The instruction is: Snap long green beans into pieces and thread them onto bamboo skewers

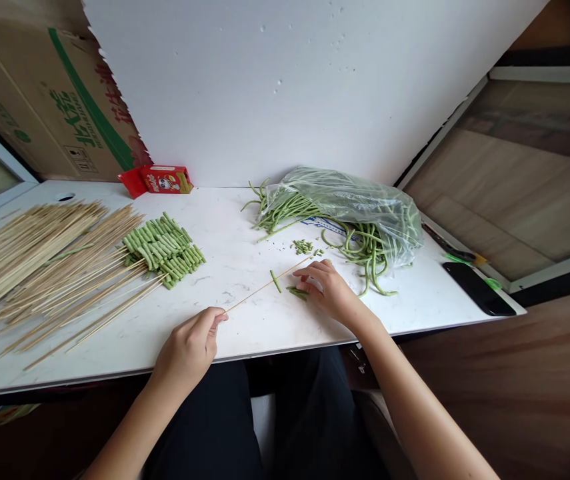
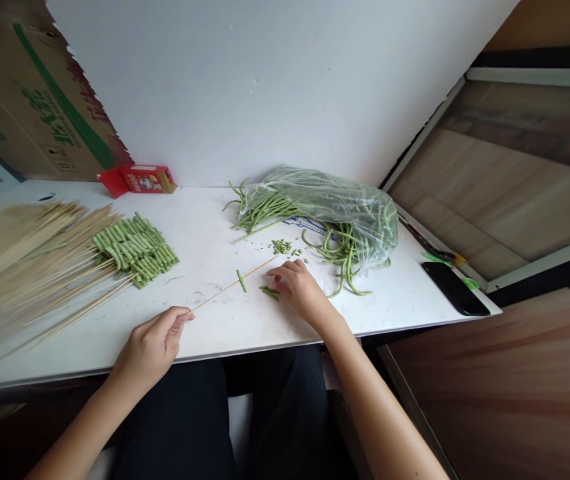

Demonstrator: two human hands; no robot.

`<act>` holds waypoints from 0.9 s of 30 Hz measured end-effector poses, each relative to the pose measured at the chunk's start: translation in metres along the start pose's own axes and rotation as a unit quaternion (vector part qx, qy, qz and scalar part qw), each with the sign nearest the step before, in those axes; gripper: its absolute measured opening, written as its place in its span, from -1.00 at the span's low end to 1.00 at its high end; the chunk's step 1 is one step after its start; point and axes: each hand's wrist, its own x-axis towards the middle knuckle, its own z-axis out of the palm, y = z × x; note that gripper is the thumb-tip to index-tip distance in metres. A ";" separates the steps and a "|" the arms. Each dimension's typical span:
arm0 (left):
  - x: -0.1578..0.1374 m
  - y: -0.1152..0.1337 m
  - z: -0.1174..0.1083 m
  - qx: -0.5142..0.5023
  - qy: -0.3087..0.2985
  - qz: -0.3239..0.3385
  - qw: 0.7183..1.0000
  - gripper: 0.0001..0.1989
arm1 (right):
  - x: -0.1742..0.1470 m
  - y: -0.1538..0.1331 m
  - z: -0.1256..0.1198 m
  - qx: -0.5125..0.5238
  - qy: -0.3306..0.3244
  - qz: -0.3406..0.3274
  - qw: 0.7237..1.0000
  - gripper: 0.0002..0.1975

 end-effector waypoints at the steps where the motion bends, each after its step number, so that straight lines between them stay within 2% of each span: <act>1: 0.000 0.000 0.000 0.001 -0.001 -0.001 1.000 -0.81 | 0.000 0.000 0.000 0.001 0.002 0.001 1.000 -0.79; 6: -0.001 0.000 0.000 0.004 0.001 0.003 1.000 -0.81 | -0.001 -0.003 0.000 -0.015 -0.002 -0.015 1.000 -0.76; 11: -0.001 0.000 0.000 0.001 0.000 0.004 1.000 -0.82 | -0.001 -0.012 -0.003 -0.085 -0.028 -0.037 0.995 -0.76; 15: 0.000 0.000 0.000 -0.001 0.003 0.004 1.000 -0.81 | -0.002 -0.019 0.002 -0.182 -0.029 -0.027 0.983 -0.77; 18: 0.000 0.001 0.001 0.001 0.005 0.008 1.000 -0.81 | -0.002 -0.018 0.004 -0.185 -0.019 -0.016 0.982 -0.79; 21: 0.000 0.001 0.001 0.001 0.007 0.009 1.000 -0.81 | -0.001 -0.008 0.003 -0.089 0.009 -0.002 0.996 -0.83; 23: 0.000 0.001 0.000 0.001 0.010 0.010 1.000 -0.81 | 0.000 0.001 0.003 0.017 0.045 0.042 0.998 -0.87; 25: 0.000 0.001 0.000 0.010 0.014 0.008 1.000 -0.82 | 0.002 0.011 0.006 0.140 0.091 0.110 0.980 -0.85; 27: 0.000 0.001 0.000 0.025 0.020 0.001 0.999 -0.83 | 0.003 0.017 0.009 0.270 0.131 0.173 0.938 -0.70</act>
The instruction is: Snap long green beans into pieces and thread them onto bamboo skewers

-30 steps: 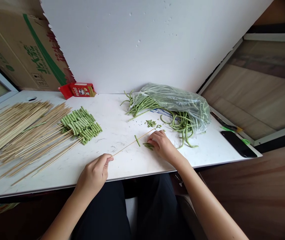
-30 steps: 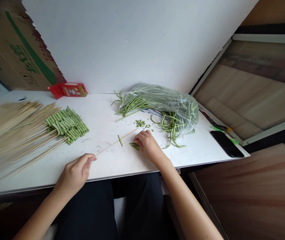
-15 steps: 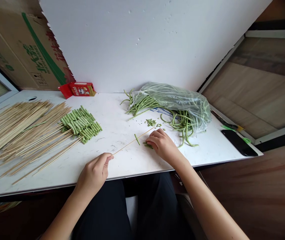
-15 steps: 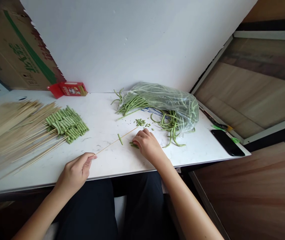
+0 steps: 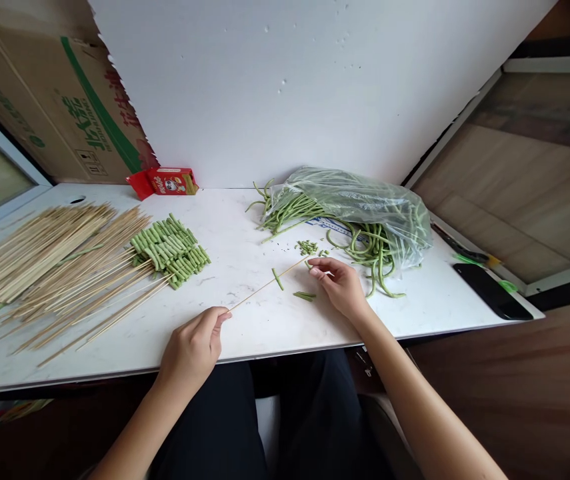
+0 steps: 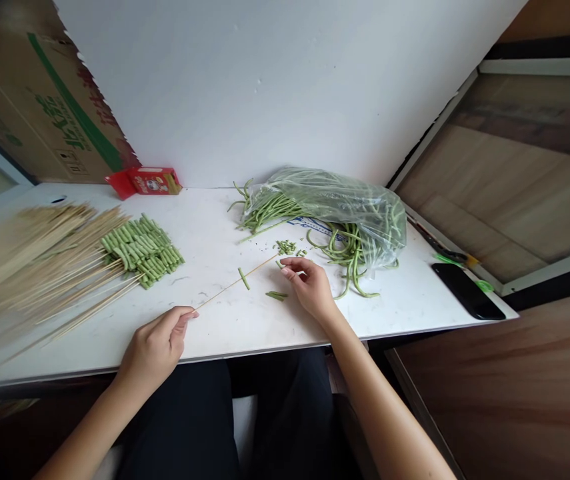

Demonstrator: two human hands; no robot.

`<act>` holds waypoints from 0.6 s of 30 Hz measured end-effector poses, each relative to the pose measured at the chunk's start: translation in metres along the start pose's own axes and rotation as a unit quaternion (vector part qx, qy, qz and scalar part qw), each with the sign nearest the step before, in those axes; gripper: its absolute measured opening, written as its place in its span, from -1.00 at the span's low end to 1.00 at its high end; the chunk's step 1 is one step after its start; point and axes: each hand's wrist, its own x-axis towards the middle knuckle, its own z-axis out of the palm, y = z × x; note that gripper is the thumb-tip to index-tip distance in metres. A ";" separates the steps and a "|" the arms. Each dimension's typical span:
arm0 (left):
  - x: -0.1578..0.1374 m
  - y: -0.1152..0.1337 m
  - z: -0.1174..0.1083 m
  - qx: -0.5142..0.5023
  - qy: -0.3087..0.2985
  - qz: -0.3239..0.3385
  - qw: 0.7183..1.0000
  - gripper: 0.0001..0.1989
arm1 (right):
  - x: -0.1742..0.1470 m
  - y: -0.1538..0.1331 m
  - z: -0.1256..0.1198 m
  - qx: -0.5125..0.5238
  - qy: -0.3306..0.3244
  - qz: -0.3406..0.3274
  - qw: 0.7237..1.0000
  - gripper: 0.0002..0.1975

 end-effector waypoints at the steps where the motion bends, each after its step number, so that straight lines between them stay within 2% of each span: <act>1: 0.000 0.000 0.000 0.007 0.002 -0.005 1.000 -0.84 | 0.001 0.002 0.000 0.065 0.010 0.029 0.997 -0.64; 4: -0.001 -0.001 0.001 0.012 0.005 -0.006 1.000 -0.84 | 0.003 0.001 0.001 0.215 0.012 0.083 0.973 -0.59; 7: -0.003 -0.003 0.002 0.001 -0.007 0.004 1.000 -0.83 | 0.002 -0.005 0.000 0.285 -0.012 0.110 0.952 -0.62; 11: -0.004 -0.004 0.001 -0.010 -0.020 0.004 1.000 -0.81 | 0.000 -0.009 0.000 0.312 -0.019 0.131 0.941 -0.65; 18: -0.005 -0.004 0.002 -0.008 -0.020 -0.001 1.000 -0.81 | 0.000 -0.006 0.001 0.297 -0.015 0.134 0.945 -0.62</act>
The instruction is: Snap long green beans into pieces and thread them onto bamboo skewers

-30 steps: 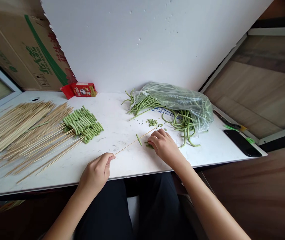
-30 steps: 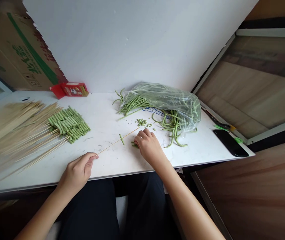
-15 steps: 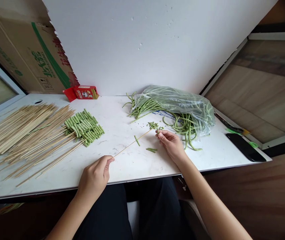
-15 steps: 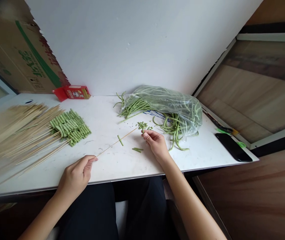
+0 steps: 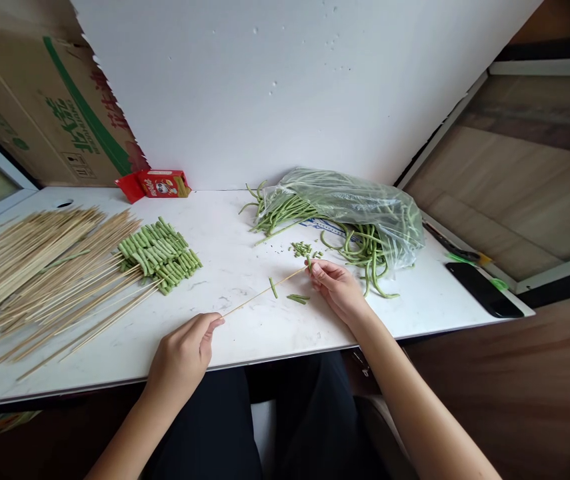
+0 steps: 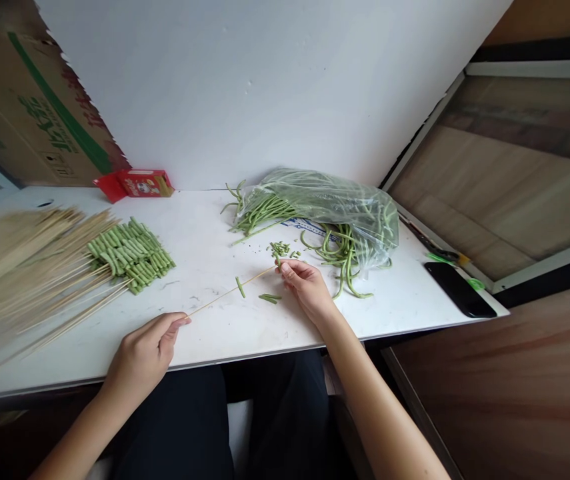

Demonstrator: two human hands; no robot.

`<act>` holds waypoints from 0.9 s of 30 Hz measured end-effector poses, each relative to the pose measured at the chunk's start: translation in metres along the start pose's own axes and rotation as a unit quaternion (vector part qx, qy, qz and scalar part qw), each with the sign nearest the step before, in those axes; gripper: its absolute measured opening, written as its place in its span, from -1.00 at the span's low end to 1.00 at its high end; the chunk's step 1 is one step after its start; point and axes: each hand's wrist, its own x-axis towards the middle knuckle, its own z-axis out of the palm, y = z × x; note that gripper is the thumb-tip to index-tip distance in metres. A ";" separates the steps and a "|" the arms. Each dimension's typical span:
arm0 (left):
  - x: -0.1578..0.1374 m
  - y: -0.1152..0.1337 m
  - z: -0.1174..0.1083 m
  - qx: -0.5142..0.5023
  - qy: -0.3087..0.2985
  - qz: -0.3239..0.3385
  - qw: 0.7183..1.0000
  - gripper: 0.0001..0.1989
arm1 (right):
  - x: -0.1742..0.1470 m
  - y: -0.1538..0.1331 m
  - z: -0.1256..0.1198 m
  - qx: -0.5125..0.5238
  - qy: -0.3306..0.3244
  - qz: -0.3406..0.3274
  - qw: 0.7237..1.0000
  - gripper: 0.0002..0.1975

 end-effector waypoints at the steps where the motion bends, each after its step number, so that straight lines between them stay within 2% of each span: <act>1: 0.000 0.000 0.000 0.000 -0.001 -0.001 1.000 -0.81 | 0.000 0.001 0.000 0.000 0.001 0.000 1.000 -0.62; 16: 0.002 0.001 0.000 0.012 0.010 0.002 1.000 -0.81 | 0.001 0.001 0.001 0.002 -0.016 -0.015 1.000 -0.67; 27: 0.004 0.003 -0.001 0.006 0.012 -0.008 1.000 -0.80 | 0.000 -0.003 0.002 0.007 0.007 -0.001 1.000 -0.68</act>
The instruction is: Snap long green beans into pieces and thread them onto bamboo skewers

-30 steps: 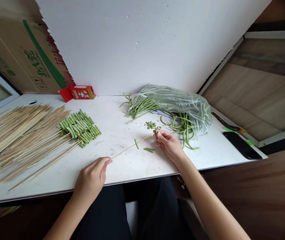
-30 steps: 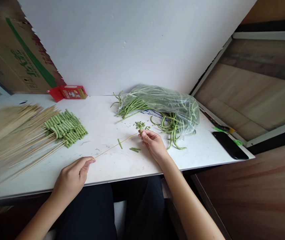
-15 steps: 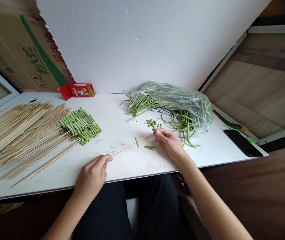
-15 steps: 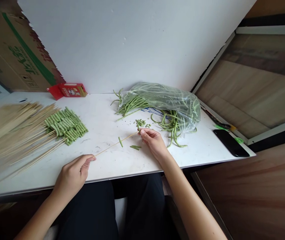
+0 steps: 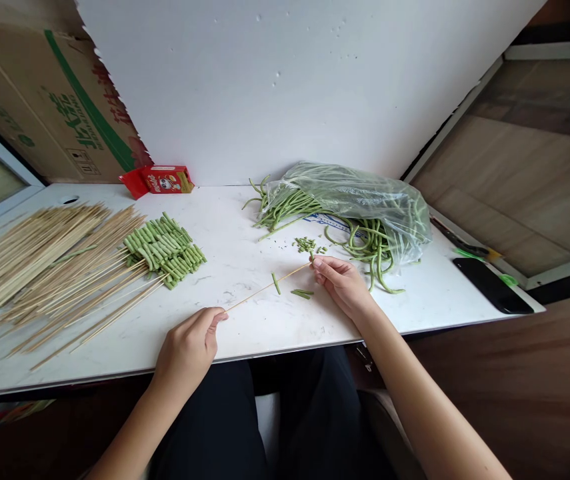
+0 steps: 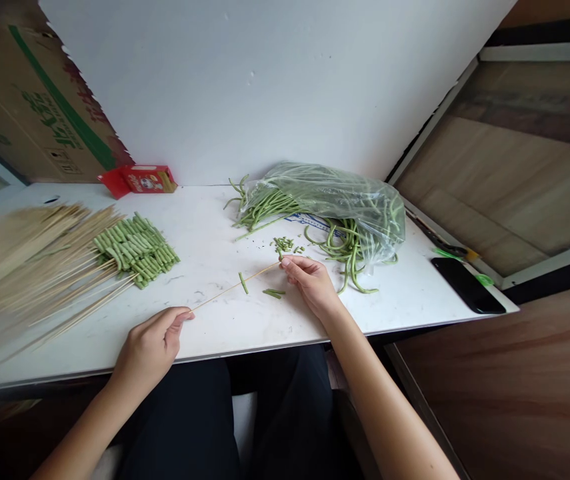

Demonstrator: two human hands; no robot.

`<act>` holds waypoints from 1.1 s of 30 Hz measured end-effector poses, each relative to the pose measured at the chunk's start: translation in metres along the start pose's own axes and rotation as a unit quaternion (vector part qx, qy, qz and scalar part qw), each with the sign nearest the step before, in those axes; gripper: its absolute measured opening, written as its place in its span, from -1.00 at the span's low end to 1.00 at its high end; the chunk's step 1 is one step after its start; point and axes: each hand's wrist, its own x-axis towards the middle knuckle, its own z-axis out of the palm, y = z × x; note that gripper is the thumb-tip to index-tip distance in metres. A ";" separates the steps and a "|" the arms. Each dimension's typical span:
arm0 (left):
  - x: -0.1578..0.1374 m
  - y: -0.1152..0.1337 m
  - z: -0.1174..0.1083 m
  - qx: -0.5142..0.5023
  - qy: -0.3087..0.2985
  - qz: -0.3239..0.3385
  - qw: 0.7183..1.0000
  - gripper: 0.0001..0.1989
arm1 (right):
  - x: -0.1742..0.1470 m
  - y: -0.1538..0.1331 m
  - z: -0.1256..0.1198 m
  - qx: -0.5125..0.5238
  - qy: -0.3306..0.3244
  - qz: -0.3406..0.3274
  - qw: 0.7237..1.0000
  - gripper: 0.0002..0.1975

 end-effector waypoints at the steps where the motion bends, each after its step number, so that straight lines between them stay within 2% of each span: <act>1: 0.000 0.000 0.000 0.000 -0.001 -0.002 1.000 -0.80 | 0.000 -0.001 0.000 -0.001 0.002 0.000 1.000 -0.69; 10: 0.000 0.000 0.000 -0.011 -0.004 -0.011 1.000 -0.79 | 0.000 0.002 -0.001 -0.007 0.003 0.001 1.000 -0.71; 25: 0.001 0.002 -0.002 -0.015 -0.009 -0.015 1.000 -0.75 | -0.002 0.003 -0.001 -0.078 0.004 -0.013 0.997 -0.68; 33: 0.000 0.000 -0.001 -0.010 -0.011 -0.007 1.000 -0.73 | -0.003 0.002 0.000 -0.074 0.000 -0.022 0.997 -0.72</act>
